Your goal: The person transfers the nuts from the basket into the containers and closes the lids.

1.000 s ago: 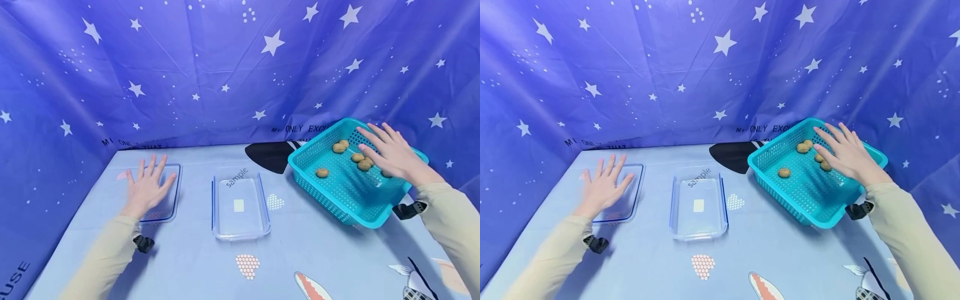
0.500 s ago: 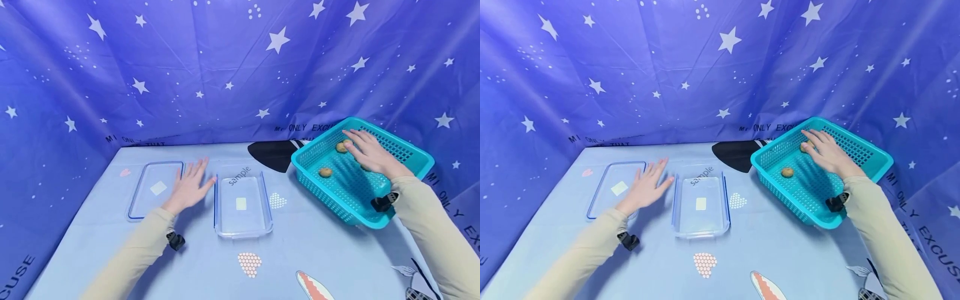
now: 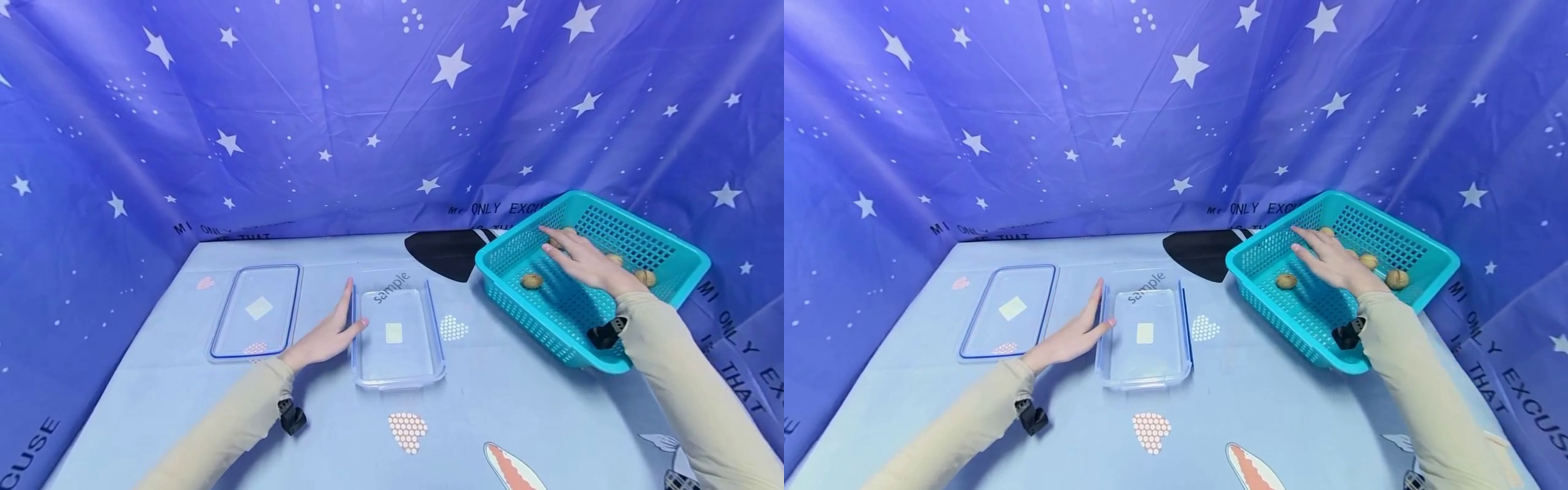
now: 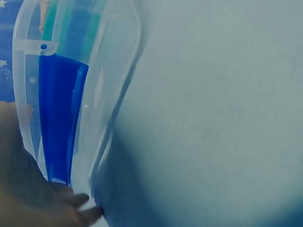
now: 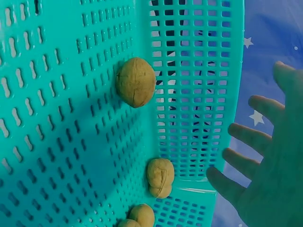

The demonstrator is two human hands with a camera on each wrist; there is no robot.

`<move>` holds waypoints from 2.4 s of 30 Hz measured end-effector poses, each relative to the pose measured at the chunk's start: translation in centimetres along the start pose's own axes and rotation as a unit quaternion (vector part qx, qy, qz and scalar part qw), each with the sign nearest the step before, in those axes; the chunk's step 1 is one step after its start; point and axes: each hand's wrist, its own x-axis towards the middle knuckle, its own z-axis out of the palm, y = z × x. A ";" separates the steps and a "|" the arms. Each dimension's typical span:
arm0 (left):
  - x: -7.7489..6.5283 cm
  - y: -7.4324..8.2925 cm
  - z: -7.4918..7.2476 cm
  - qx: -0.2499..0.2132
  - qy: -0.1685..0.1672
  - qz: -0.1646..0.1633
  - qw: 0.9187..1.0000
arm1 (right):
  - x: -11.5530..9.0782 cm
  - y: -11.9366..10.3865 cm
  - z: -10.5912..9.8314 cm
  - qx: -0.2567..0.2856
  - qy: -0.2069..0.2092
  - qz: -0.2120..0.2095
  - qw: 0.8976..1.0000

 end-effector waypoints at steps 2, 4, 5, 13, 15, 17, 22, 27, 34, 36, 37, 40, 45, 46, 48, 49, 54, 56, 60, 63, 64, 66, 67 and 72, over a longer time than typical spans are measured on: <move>0.2 0.0 0.2 -0.010 0.000 0.014 1.000 | 0.0 -0.1 0.1 0.000 -0.010 0.002 1.000; 0.3 0.1 0.4 -0.018 0.004 0.021 1.000 | -0.1 -0.2 0.1 0.000 -0.023 -0.001 1.000; 0.5 0.2 0.6 -0.021 0.008 0.021 1.000 | -0.1 -0.3 0.2 0.001 -0.028 -0.008 1.000; 1.4 1.1 1.8 -0.054 0.052 0.002 0.997 | -0.4 -0.4 0.7 0.047 -0.078 -0.049 0.995; 1.5 1.2 2.0 -0.056 0.059 0.000 0.997 | -0.4 -0.4 0.7 0.068 -0.099 -0.041 0.992; 1.5 1.2 2.0 -0.061 0.064 -0.002 0.996 | -0.4 -0.2 0.8 0.088 -0.122 -0.033 0.988; 1.6 1.3 2.1 -0.075 0.073 0.000 0.995 | 0.1 0.4 1.0 0.112 -0.179 -0.009 0.977; 1.7 1.3 2.4 -0.081 0.075 -0.001 0.994 | 0.7 0.8 1.7 0.122 -0.198 0.011 0.972; 1.5 1.2 2.9 -0.089 0.073 -0.004 0.993 | 1.5 0.8 3.0 0.131 -0.179 0.015 0.975; 1.5 1.1 3.0 -0.086 0.073 -0.005 0.994 | 1.7 0.8 3.2 0.124 -0.172 0.010 0.977; 1.5 1.0 3.0 -0.085 0.073 -0.006 0.994 | 1.7 0.8 3.2 0.127 -0.171 0.007 0.977; 1.5 1.0 2.9 -0.080 0.078 -0.011 0.994 | 1.9 0.5 3.2 0.146 -0.157 0.002 0.977; 1.4 1.1 2.7 -0.072 0.084 -0.021 0.994 | 1.9 -0.4 2.4 0.161 -0.123 0.005 0.979; 1.5 1.2 2.7 -0.069 0.084 -0.021 0.994 | 1.8 -0.6 2.2 0.163 -0.118 0.008 0.979; 1.5 1.2 2.7 -0.066 0.086 -0.020 0.994 | 1.6 -0.9 1.9 0.162 -0.109 0.009 0.981; 1.5 1.2 2.7 -0.065 0.087 -0.019 0.994 | 1.5 -1.1 1.8 0.162 -0.105 0.009 0.981; 1.5 1.2 2.7 -0.058 0.089 -0.017 0.994 | 1.0 -1.8 1.3 0.166 -0.091 0.007 0.982; 1.5 1.1 2.7 -0.055 0.089 -0.017 0.994 | 0.9 -2.1 1.1 0.170 -0.087 0.009 0.982; 1.4 1.1 2.6 -0.054 0.087 -0.016 0.995 | 0.6 -2.6 0.9 0.177 -0.083 0.007 0.981; 1.4 1.0 2.6 -0.054 0.087 -0.015 0.995 | 0.6 -2.9 0.6 0.174 -0.078 -0.010 0.982; 1.4 1.0 2.6 -0.054 0.087 -0.015 0.995 | 0.6 -3.1 0.5 0.172 -0.075 -0.016 0.982; 1.3 1.0 2.6 -0.053 0.090 -0.014 0.994 | 0.5 -3.5 0.0 0.171 -0.065 -0.017 0.983; 1.3 1.0 2.6 -0.052 0.091 -0.013 0.994 | 0.5 -3.7 -0.2 0.170 -0.061 -0.018 0.983; 1.2 1.1 2.6 -0.051 0.092 -0.016 0.994 | 0.4 -4.8 -1.1 0.184 -0.044 -0.010 0.982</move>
